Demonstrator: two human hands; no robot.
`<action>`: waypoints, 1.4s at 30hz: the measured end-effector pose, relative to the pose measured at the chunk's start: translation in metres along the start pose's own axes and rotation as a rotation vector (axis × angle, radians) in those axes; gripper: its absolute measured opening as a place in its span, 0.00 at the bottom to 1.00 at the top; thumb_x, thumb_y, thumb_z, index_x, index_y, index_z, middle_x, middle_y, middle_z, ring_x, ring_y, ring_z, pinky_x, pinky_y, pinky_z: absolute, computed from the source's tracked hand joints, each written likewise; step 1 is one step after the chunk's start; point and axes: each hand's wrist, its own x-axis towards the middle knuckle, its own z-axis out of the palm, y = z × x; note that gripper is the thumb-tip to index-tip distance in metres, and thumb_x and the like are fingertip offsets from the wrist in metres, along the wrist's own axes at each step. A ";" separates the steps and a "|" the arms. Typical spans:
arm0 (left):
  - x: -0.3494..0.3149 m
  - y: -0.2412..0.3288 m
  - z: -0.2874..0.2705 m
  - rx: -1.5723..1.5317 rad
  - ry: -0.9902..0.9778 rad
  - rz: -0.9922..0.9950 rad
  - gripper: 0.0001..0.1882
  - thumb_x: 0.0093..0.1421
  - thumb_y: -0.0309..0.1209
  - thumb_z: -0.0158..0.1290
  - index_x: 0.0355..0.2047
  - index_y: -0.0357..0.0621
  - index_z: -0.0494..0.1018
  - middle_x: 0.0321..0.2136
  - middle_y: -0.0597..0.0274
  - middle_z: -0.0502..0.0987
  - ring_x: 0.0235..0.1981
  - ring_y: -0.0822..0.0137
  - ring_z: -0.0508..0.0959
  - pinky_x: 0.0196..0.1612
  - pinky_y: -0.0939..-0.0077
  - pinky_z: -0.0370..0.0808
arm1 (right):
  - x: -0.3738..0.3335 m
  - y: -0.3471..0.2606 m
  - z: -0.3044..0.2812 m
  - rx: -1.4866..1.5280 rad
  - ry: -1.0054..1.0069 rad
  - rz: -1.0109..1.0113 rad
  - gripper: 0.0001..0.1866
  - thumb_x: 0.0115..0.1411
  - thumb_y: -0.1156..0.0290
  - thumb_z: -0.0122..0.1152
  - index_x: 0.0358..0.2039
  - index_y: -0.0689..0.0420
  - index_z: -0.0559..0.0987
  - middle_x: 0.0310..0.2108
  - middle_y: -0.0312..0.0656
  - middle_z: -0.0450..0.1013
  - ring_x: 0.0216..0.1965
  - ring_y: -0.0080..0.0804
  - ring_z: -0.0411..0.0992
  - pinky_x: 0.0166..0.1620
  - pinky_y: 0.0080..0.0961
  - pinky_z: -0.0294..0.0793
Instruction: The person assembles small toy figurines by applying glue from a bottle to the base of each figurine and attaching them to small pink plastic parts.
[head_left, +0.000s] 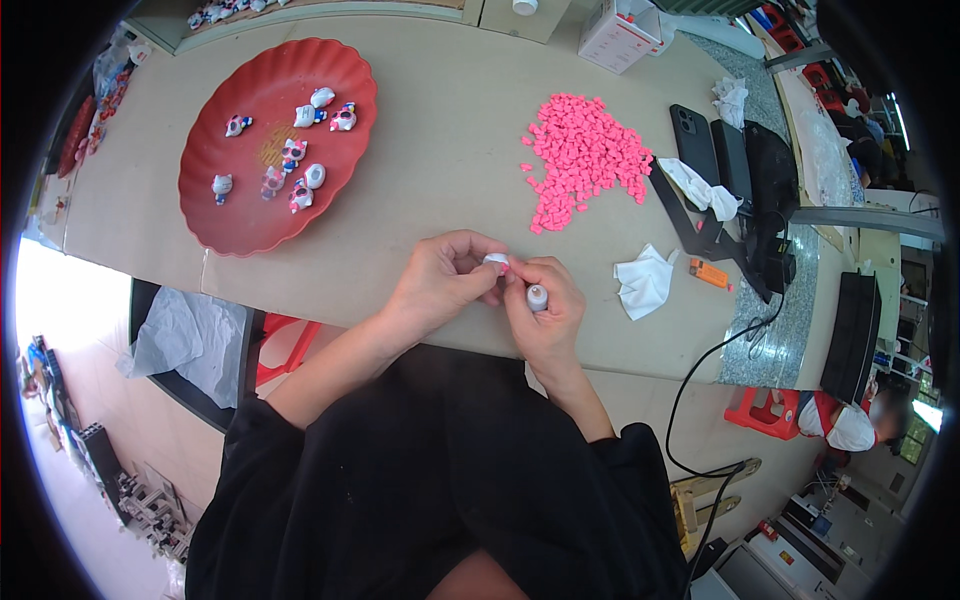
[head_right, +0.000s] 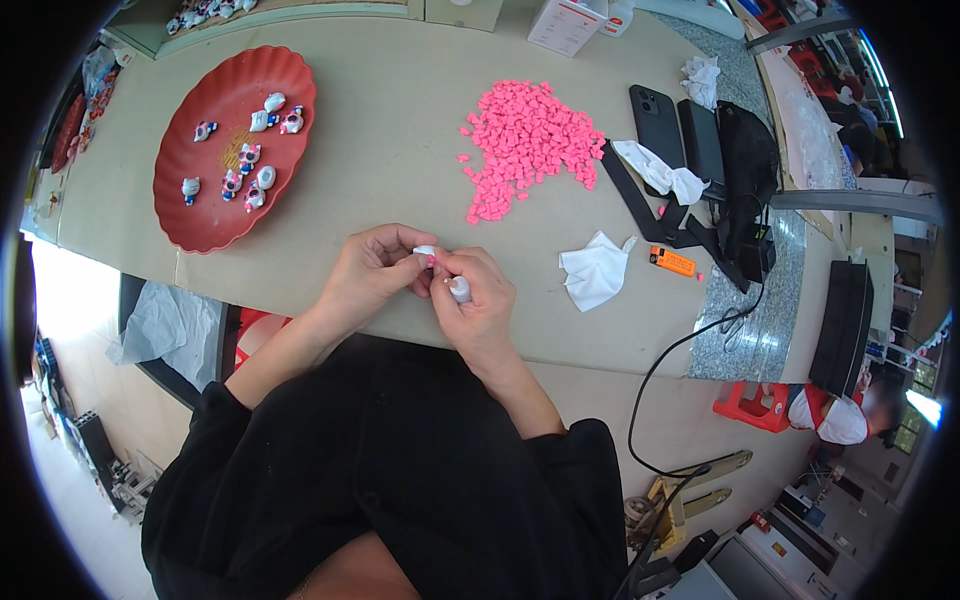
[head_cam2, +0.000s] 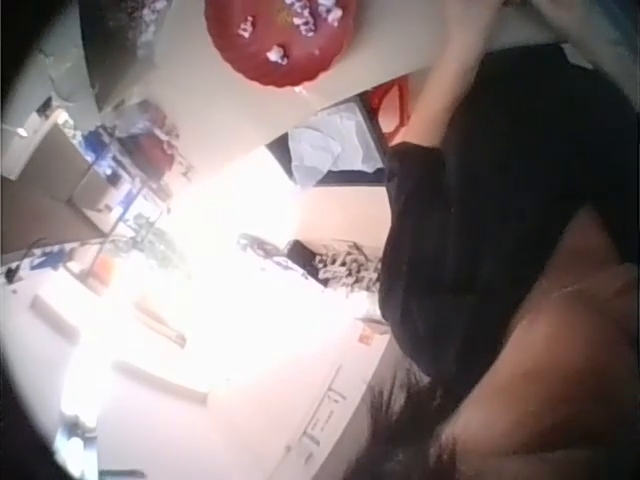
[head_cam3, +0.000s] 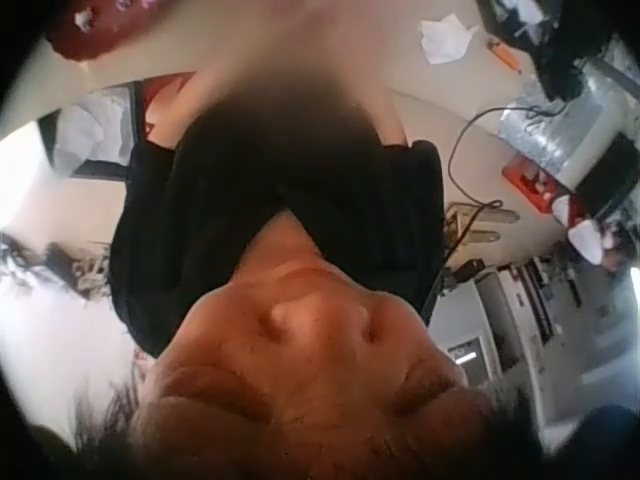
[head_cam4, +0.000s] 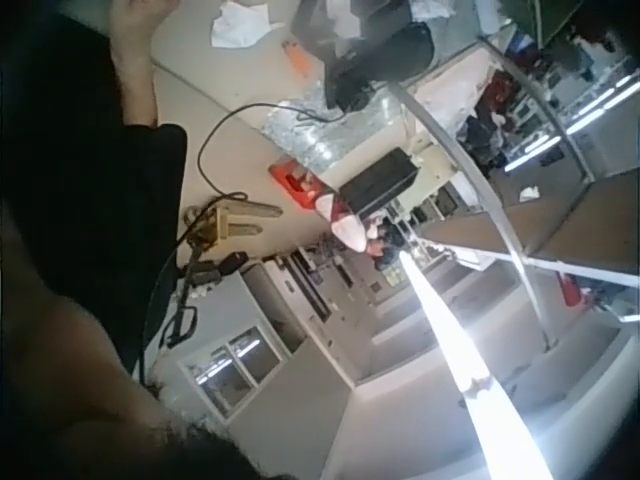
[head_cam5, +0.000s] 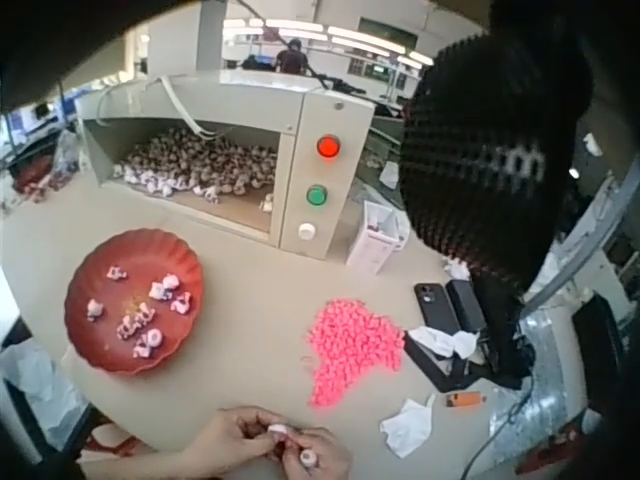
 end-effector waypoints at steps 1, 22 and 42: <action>0.000 0.000 0.000 0.006 -0.001 0.000 0.09 0.53 0.22 0.48 0.35 0.31 0.68 0.26 0.59 0.74 0.24 0.75 0.74 0.29 0.84 0.72 | 0.000 0.002 -0.001 -0.005 -0.013 -0.010 0.10 0.44 0.86 0.53 0.29 0.63 0.73 0.23 0.41 0.68 0.24 0.26 0.67 0.27 0.18 0.66; -0.003 -0.002 0.005 0.126 -0.027 0.064 0.14 0.60 0.31 0.43 0.43 0.34 0.66 0.26 0.62 0.71 0.20 0.77 0.70 0.19 0.86 0.68 | 0.020 -0.014 -0.014 0.533 -0.051 0.715 0.05 0.51 0.75 0.55 0.28 0.64 0.74 0.21 0.37 0.69 0.17 0.16 0.62 0.21 0.13 0.60; -0.006 0.001 0.009 0.466 0.029 0.199 0.14 0.56 0.27 0.44 0.43 0.37 0.62 0.27 0.55 0.72 0.26 0.67 0.72 0.30 0.76 0.69 | 0.017 -0.014 -0.009 0.472 -0.046 0.768 0.06 0.52 0.75 0.55 0.29 0.65 0.75 0.21 0.38 0.70 0.19 0.17 0.64 0.22 0.13 0.62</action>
